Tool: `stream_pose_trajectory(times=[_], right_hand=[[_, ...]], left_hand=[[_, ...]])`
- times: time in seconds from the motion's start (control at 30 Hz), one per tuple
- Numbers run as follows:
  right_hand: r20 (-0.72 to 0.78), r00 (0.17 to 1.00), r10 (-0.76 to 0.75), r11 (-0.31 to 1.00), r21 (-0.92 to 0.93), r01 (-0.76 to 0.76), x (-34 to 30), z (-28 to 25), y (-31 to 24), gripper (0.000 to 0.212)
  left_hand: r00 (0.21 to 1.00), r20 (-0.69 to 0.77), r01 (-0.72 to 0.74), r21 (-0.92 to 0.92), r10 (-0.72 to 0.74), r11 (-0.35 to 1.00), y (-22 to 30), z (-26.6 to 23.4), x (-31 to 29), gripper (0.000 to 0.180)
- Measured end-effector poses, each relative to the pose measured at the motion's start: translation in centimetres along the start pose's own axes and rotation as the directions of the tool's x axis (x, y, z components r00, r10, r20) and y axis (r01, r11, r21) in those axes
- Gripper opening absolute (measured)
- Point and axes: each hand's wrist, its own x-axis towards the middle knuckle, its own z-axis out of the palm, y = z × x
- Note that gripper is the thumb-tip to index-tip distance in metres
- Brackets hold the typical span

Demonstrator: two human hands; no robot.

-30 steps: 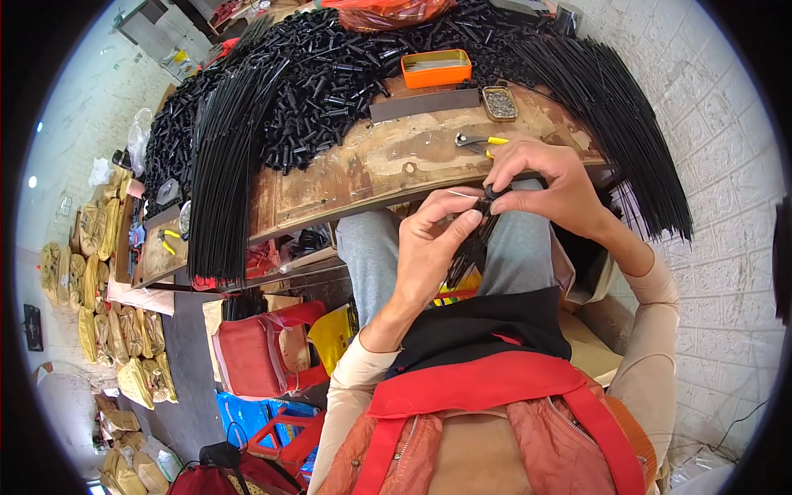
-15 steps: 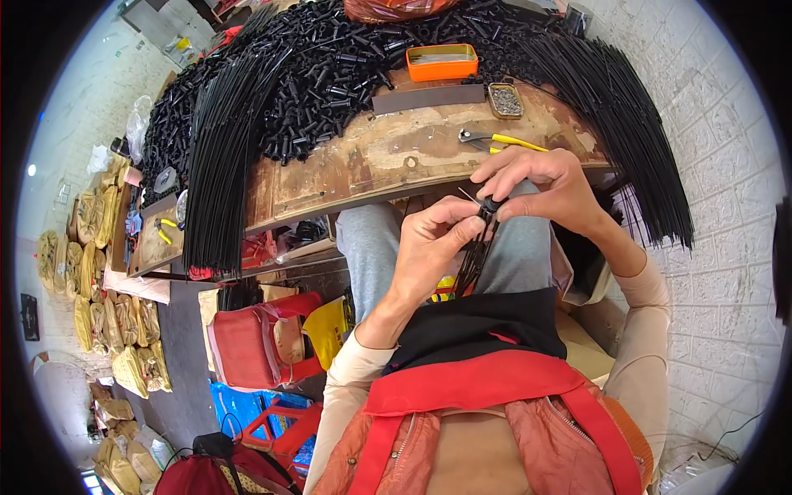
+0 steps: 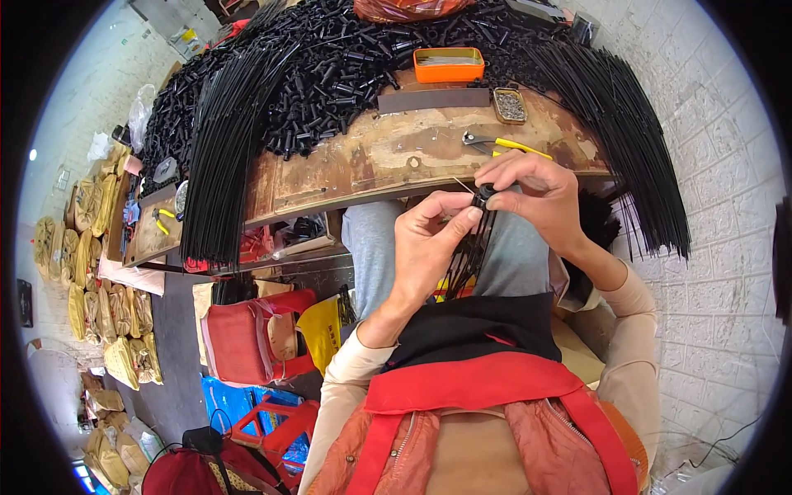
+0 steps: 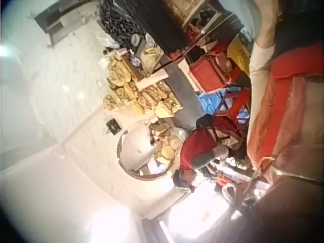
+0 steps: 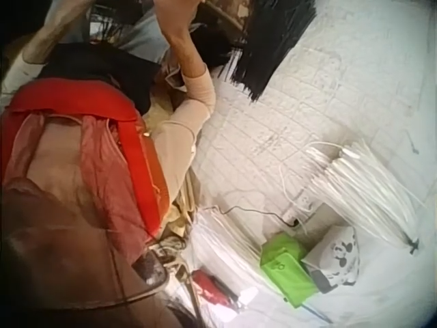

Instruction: Assembling black rods into connectors and trimming them using pliers at a workbench.

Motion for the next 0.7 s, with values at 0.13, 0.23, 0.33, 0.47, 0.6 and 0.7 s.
stream_pose_trajectory(times=[0.13, 0.23, 0.33, 0.47, 0.6, 0.7], right_hand=[[0.094, 0.995, -0.013, 0.997, 0.078, 0.005, -0.2, 0.0, -0.2, 0.02], [0.102, 0.994, 0.027, 0.988, 0.15, -0.042, -0.2, 0.5, -0.5, 0.022], [0.108, 0.994, 0.016, 0.988, 0.153, -0.033, -0.1, 0.8, -0.4, 0.022], [-0.021, 1.0, 0.01, 0.989, 0.145, -0.007, 0.2, 1.5, 0.1, 0.024], [-0.089, 0.996, -0.028, 1.0, 0.009, 0.029, 0.6, 4.0, -0.5, 0.03], [0.006, 0.984, -0.179, 0.983, -0.042, 0.179, 1.9, 5.5, -0.2, 0.033]], left_hand=[[0.988, 0.14, 0.071, -0.096, -0.057, 0.993, 0.2, -0.9, 0.0, 0.013], [0.964, 0.251, 0.142, -0.191, -0.092, 0.971, 0.2, -1.6, 0.1, 0.012], [0.925, 0.336, 0.286, -0.304, -0.178, 0.909, -0.1, -2.2, 0.6, 0.012], [0.963, 0.223, 0.212, -0.269, -0.154, 0.939, -0.1, -2.0, 0.9, 0.015], [0.919, -0.129, -0.278, 0.46, 0.373, 0.844, 0.3, 0.3, -1.0, 0.021], [0.948, -0.105, -0.21, 0.508, 0.302, 0.835, 1.9, -1.5, -0.7, 0.023]])
